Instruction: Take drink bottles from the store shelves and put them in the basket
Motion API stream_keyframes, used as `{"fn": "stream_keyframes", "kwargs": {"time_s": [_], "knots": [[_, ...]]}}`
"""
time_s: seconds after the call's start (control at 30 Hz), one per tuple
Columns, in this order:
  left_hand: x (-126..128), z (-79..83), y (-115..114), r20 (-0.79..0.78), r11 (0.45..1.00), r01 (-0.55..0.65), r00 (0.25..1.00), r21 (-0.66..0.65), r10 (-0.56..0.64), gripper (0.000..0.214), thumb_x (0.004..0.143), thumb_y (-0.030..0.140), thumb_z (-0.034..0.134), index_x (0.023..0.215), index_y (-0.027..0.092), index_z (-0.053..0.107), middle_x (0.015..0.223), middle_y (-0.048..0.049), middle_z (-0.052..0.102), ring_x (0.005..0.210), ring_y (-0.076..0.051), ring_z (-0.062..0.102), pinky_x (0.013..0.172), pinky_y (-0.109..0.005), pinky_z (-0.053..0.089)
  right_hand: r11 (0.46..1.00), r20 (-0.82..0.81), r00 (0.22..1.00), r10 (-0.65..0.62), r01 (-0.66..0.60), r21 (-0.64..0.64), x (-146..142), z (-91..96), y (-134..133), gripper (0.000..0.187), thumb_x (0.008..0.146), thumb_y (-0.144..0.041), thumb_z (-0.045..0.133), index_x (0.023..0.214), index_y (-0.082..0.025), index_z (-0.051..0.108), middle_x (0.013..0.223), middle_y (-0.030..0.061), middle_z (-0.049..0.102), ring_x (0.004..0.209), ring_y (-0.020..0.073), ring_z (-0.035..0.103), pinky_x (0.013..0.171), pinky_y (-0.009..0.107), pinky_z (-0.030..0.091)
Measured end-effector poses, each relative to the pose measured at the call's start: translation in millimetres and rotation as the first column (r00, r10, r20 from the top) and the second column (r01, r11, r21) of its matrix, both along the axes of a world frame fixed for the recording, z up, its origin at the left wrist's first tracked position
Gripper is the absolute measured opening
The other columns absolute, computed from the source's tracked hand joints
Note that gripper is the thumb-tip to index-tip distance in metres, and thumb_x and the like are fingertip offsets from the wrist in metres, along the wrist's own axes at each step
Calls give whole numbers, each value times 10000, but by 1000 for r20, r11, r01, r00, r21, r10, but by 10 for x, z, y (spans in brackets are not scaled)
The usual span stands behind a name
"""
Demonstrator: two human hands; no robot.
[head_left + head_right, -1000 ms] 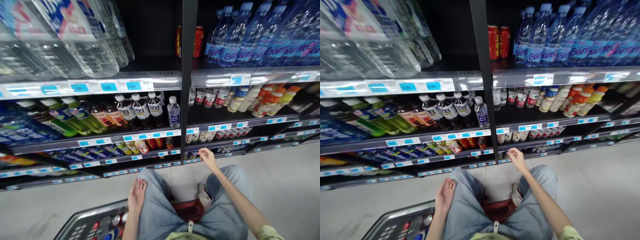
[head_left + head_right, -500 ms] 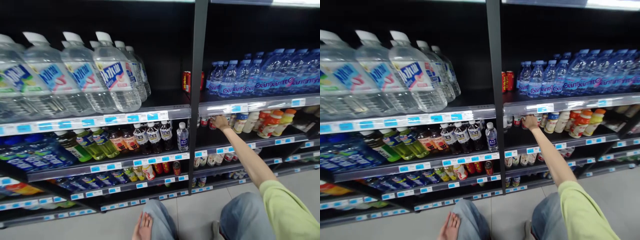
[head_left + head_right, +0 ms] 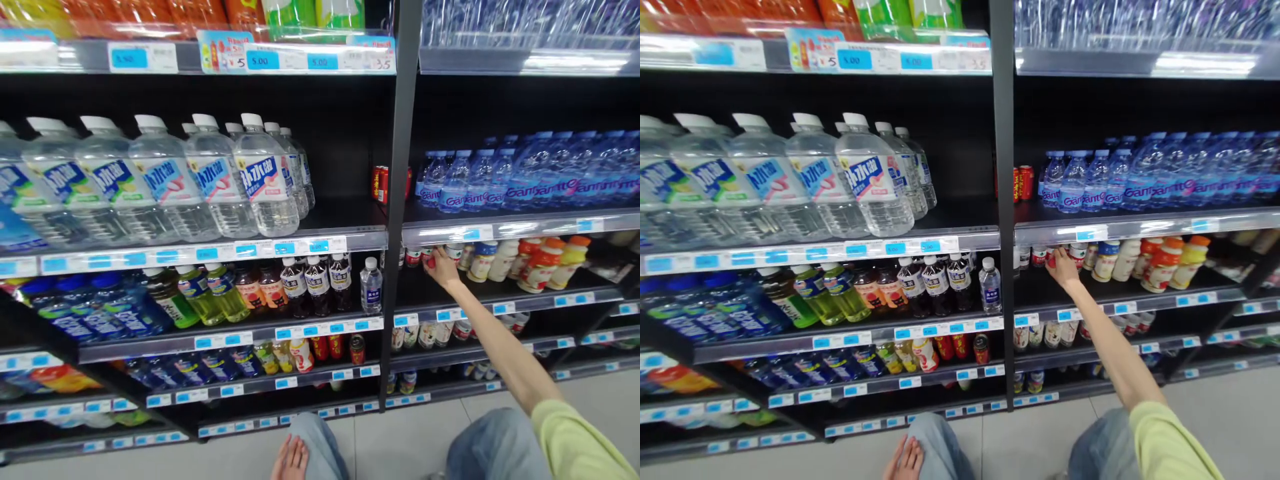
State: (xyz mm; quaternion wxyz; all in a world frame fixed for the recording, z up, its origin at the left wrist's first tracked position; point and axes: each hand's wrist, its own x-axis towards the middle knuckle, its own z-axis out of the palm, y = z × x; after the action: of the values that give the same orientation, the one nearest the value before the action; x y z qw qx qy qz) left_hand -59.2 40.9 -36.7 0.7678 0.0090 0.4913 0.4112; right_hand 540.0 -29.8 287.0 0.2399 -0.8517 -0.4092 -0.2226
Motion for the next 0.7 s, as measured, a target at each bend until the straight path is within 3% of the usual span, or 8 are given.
{"fn": "stream_keyframes", "kwargs": {"time_s": [0.07, 0.17, 0.23, 0.33, 0.43, 0.5, 0.6, 0.7], "knots": [[70, 103, -78, -33, 997, 39, 999, 69, -36, 226, 736, 173, 657, 949, 202, 726, 889, -74, 785, 836, -205, 767, 762, -293, 652, 971, 27, 1000, 6, -13, 240, -174, -92, -190, 217, 902, -401, 623, 786, -221, 592, 890, 100, 679, 768, 237, 642, 716, 346, 506], [188, 285, -185, -105, 981, 105, 990, 164, -89, 210, 719, 138, 701, 926, 172, 722, 822, -75, 779, 761, -196, 753, 759, -288, 641, 827, 77, 997, -31, -18, 563, -508, -149, -530, 289, 896, -458, 637, 733, -251, 517, 759, 36, 600, 721, 214, 599, 728, 349, 509], [267, 420, -231, -150, 972, 129, 984, 195, -101, 199, 713, 108, 714, 907, 150, 717, 781, -79, 769, 711, -182, 737, 735, -267, 623, 741, 75, 996, -50, -13, 671, -811, -159, -790, 304, 890, -447, 680, 731, -248, 514, 730, 16, 574, 680, 198, 569, 703, 344, 493], [376, 611, -318, -158, 968, 159, 979, 196, -129, 190, 728, 83, 716, 911, 134, 713, 775, -84, 761, 702, -175, 731, 734, -259, 605, 690, 24, 999, -31, 4, 724, -1355, -246, -1202, 319, 862, -433, 744, 725, -251, 520, 714, 8, 563, 663, 203, 557, 695, 363, 483], [482, 701, -586, -54, 958, 251, 968, 140, -246, 236, 775, 94, 721, 1006, 142, 717, 866, -92, 774, 775, -197, 755, 786, -305, 609, 632, -130, 986, 104, 35, 774, -1902, -560, -1573, 249, 889, -385, 726, 743, -268, 562, 753, 30, 595, 691, 238, 584, 701, 398, 489], [560, 662, -914, 63, 943, 322, 943, 80, -327, 268, 839, 143, 708, 1106, 161, 709, 987, -107, 784, 876, -224, 772, 836, -353, 610, 633, -295, 934, 204, 104, 767, -2235, -920, -1761, 246, 883, -407, 722, 728, -285, 576, 734, 25, 592, 660, 253, 578, 659, 406, 478], [686, 513, -1517, 210, 899, 437, 882, -29, -422, 294, 914, 255, 695, 1204, 205, 689, 1207, -132, 764, 1053, -270, 766, 937, -419, 590, 742, -592, 766, 253, 239, 626, -2673, -1542, -1942, 282, 848, -465, 720, 667, -296, 587, 662, 19, 589, 587, 265, 565, 578, 402, 461], [827, 435, -1973, 308, 824, 558, 805, -101, -507, 298, 930, 333, 703, 1211, 236, 678, 1197, -121, 763, 1124, -314, 746, 1010, -473, 557, 818, -773, 605, 193, 336, 467, -2978, -1977, -2009, 276, 795, -510, 695, 646, -291, 618, 556, 9, 575, 502, 246, 524, 516, 381, 445]]}}
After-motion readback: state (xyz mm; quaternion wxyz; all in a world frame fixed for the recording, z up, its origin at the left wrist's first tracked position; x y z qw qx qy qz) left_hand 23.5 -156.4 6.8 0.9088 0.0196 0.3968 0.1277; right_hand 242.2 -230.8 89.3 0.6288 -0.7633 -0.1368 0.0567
